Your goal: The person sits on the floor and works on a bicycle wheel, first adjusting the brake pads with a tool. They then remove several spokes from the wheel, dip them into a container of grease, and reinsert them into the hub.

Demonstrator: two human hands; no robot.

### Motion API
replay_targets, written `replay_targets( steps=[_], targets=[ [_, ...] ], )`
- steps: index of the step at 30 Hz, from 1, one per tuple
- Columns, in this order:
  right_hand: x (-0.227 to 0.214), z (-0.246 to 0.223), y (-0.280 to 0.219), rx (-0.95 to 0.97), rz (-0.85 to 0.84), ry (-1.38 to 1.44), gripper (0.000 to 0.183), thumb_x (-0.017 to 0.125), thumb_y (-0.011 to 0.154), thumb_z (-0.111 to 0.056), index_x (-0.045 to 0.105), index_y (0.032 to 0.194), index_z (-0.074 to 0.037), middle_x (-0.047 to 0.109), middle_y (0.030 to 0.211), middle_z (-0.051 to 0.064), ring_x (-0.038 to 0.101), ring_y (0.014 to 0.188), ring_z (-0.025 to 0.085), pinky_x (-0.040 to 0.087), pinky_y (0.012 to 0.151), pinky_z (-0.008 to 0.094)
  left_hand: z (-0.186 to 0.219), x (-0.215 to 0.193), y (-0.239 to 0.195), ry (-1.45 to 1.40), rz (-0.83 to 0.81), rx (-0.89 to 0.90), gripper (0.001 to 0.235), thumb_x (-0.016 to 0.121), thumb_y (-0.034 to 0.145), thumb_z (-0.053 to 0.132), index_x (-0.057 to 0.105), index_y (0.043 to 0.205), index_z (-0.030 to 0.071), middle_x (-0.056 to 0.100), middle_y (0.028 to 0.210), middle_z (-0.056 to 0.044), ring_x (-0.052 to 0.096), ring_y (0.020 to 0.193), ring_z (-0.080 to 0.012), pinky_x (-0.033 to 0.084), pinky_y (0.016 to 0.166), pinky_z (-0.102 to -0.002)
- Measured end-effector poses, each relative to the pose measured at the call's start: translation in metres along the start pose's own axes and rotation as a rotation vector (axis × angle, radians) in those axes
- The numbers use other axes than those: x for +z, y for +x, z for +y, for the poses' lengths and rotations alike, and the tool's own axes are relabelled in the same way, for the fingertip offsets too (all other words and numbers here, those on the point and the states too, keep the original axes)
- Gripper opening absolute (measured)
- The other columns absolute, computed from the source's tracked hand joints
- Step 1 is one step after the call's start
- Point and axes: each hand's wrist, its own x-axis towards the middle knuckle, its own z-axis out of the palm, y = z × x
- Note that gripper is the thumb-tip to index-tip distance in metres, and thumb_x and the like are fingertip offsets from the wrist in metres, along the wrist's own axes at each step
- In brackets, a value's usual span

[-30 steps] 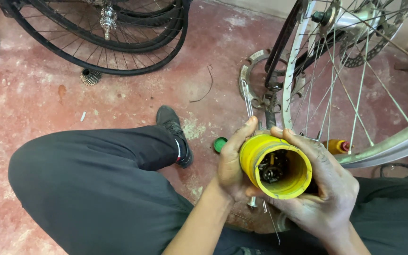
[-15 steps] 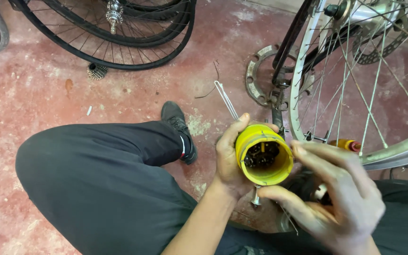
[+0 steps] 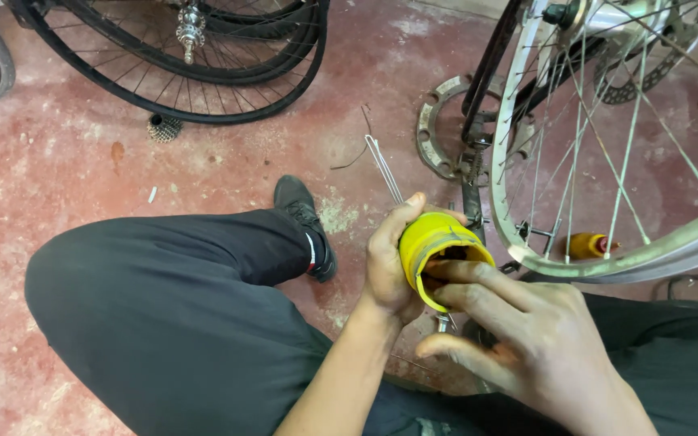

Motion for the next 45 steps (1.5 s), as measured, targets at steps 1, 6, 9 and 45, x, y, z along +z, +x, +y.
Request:
replay_targets(
  steps=[1,6,9,45],
  targets=[
    [0.0,0.001,-0.001,-0.01,-0.018,-0.039,0.042,0.08,0.068,-0.043,0.07,0.094,-0.011,0.071,0.105,0.0,0.07,0.07,0.019,0.052,0.057,0.032,-0.001,0.0,0.001,-0.007,-0.006,-0.014,0.049,0.045,0.098,0.035,0.066,0.096,-0.008,0.069,0.082,-0.018,0.064,0.069,-0.0217,0.052,0.071,-0.029],
    [0.007,-0.001,-0.006,-0.015,-0.004,-0.295,0.039,0.076,0.074,-0.048,0.071,0.085,-0.011,0.066,0.11,0.0,0.066,0.064,0.021,0.048,0.049,0.035,-0.008,-0.003,0.004,-0.024,0.0,-0.063,0.046,0.047,0.097,0.035,0.065,0.097,-0.007,0.069,0.084,-0.019,0.066,0.07,-0.0223,0.054,0.07,-0.029],
    [0.009,-0.002,-0.006,0.021,-0.014,-0.385,0.037,0.072,0.076,-0.045,0.071,0.095,-0.013,0.064,0.119,0.0,0.066,0.071,0.021,0.05,0.053,0.034,-0.01,-0.007,0.007,-0.064,0.003,-0.062,0.046,0.047,0.098,0.034,0.066,0.096,-0.008,0.069,0.083,-0.018,0.065,0.072,-0.0222,0.053,0.072,-0.03],
    [0.003,0.007,-0.008,0.1,-0.238,-0.201,0.03,0.068,0.077,-0.04,0.068,0.101,-0.02,0.064,0.097,-0.003,0.064,0.06,0.034,0.047,0.045,0.046,-0.02,-0.013,0.013,-0.036,0.065,-0.115,0.05,0.047,0.096,0.038,0.067,0.095,-0.007,0.069,0.082,-0.015,0.064,0.071,-0.0216,0.053,0.07,-0.03]
  ],
)
